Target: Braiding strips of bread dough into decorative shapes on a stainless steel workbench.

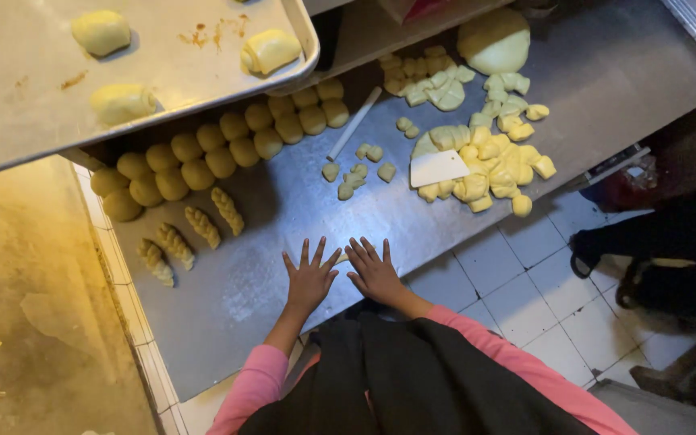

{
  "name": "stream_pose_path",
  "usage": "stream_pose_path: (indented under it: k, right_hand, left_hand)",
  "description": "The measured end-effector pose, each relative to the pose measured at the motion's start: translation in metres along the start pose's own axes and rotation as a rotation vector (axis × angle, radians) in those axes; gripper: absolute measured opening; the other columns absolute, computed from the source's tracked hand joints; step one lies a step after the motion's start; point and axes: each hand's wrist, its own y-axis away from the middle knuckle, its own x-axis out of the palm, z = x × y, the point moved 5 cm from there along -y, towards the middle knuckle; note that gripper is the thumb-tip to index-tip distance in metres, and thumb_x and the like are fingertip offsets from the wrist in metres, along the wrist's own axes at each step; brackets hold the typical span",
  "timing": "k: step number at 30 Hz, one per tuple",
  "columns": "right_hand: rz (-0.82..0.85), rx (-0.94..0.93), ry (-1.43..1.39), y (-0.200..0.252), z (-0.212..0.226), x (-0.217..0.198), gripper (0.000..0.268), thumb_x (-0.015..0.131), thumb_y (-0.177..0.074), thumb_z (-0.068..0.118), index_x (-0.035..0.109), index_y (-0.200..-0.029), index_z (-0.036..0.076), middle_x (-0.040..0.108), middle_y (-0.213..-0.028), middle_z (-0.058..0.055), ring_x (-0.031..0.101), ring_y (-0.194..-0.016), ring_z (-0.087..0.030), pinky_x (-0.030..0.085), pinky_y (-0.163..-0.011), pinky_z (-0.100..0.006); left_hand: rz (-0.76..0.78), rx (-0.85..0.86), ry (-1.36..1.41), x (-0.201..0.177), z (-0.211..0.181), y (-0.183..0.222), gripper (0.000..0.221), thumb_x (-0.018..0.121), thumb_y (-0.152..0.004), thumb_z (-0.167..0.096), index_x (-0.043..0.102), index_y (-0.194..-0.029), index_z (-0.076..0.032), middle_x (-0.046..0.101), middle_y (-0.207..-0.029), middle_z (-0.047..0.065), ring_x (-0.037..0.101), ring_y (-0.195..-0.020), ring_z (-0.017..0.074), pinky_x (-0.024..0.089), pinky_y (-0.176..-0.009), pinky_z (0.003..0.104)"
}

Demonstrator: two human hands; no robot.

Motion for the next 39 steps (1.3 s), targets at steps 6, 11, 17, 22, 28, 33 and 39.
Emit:
stream_pose_path:
  k: [6, 11, 17, 22, 28, 33, 39]
  right_hand:
    - [-0.043, 0.0, 0.048, 0.049, 0.002, -0.003, 0.054, 0.058, -0.1, 0.027, 0.047, -0.152, 0.014, 0.05, -0.153, -0.008, 0.04, -0.148, -0.028, 0.017, -0.121, -0.066]
    - [-0.152, 0.059, -0.078, 0.029, -0.008, -0.025, 0.036, 0.064, -0.093, 0.019, 0.058, -0.128, 0.01, 0.058, -0.136, -0.012, 0.05, -0.133, -0.032, 0.027, -0.112, -0.061]
    - [0.012, -0.003, -0.251, -0.016, -0.024, -0.022, 0.016, 0.064, -0.095, 0.018, 0.064, -0.108, 0.01, 0.068, -0.106, -0.009, 0.061, -0.106, -0.03, 0.04, -0.101, -0.053]
    - [0.177, -0.13, -0.419, -0.088, 0.004, -0.019, 0.018, 0.069, -0.09, 0.016, 0.069, -0.106, 0.01, 0.068, -0.095, -0.011, 0.062, -0.095, -0.033, 0.048, -0.083, -0.046]
    - [0.242, -0.441, -0.499, -0.142, 0.072, -0.005, 0.028, 0.069, -0.085, 0.008, 0.071, -0.112, 0.009, 0.069, -0.102, -0.008, 0.059, -0.096, -0.034, 0.048, -0.086, -0.043]
    - [0.226, -0.584, -0.255, -0.131, 0.083, 0.012, 0.017, 0.067, -0.096, 0.013, 0.073, -0.111, 0.01, 0.071, -0.117, -0.004, 0.06, -0.114, -0.029, 0.044, -0.1, -0.046]
    - [0.254, -0.521, -0.14, -0.099, 0.067, 0.008, 0.051, 0.049, -0.107, 0.025, 0.048, -0.156, 0.011, 0.046, -0.161, -0.01, 0.028, -0.153, -0.036, 0.014, -0.121, -0.062]
  left_hand:
    - [-0.085, 0.064, 0.017, 0.015, -0.016, 0.062, 0.059, 0.06, -0.097, -0.035, 0.045, -0.153, -0.033, 0.033, -0.164, 0.006, 0.027, -0.151, 0.0328, 0.019, -0.117, 0.07]
    - [-0.191, -0.01, 0.125, 0.021, 0.002, 0.061, 0.05, 0.061, -0.097, -0.021, 0.051, -0.144, -0.008, 0.038, -0.16, 0.018, 0.033, -0.15, 0.0374, 0.027, -0.121, 0.055]
    - [-0.323, -0.179, 0.388, -0.001, 0.019, 0.06, 0.021, 0.061, -0.099, -0.018, 0.064, -0.116, -0.005, 0.061, -0.132, 0.019, 0.055, -0.127, 0.0367, 0.042, -0.111, 0.049]
    - [-0.284, -0.579, 0.753, -0.043, 0.035, 0.102, 0.028, 0.065, -0.1, -0.024, 0.064, -0.122, -0.007, 0.07, -0.102, 0.016, 0.069, -0.096, 0.0356, 0.054, -0.083, 0.044]
    - [-0.536, -0.534, 0.38, -0.032, 0.047, 0.151, 0.025, 0.076, -0.093, -0.025, 0.067, -0.108, -0.007, 0.072, -0.101, 0.01, 0.065, -0.096, 0.0329, 0.046, -0.083, 0.046]
    - [-0.493, -0.577, 0.153, -0.018, 0.036, 0.167, 0.02, 0.077, -0.09, -0.024, 0.072, -0.104, -0.011, 0.067, -0.104, 0.005, 0.057, -0.104, 0.0282, 0.039, -0.091, 0.046]
    - [-0.562, -0.483, 0.092, -0.007, 0.028, 0.183, 0.032, 0.074, -0.093, -0.017, 0.072, -0.124, -0.009, 0.063, -0.103, 0.006, 0.055, -0.104, 0.0263, 0.04, -0.094, 0.045]
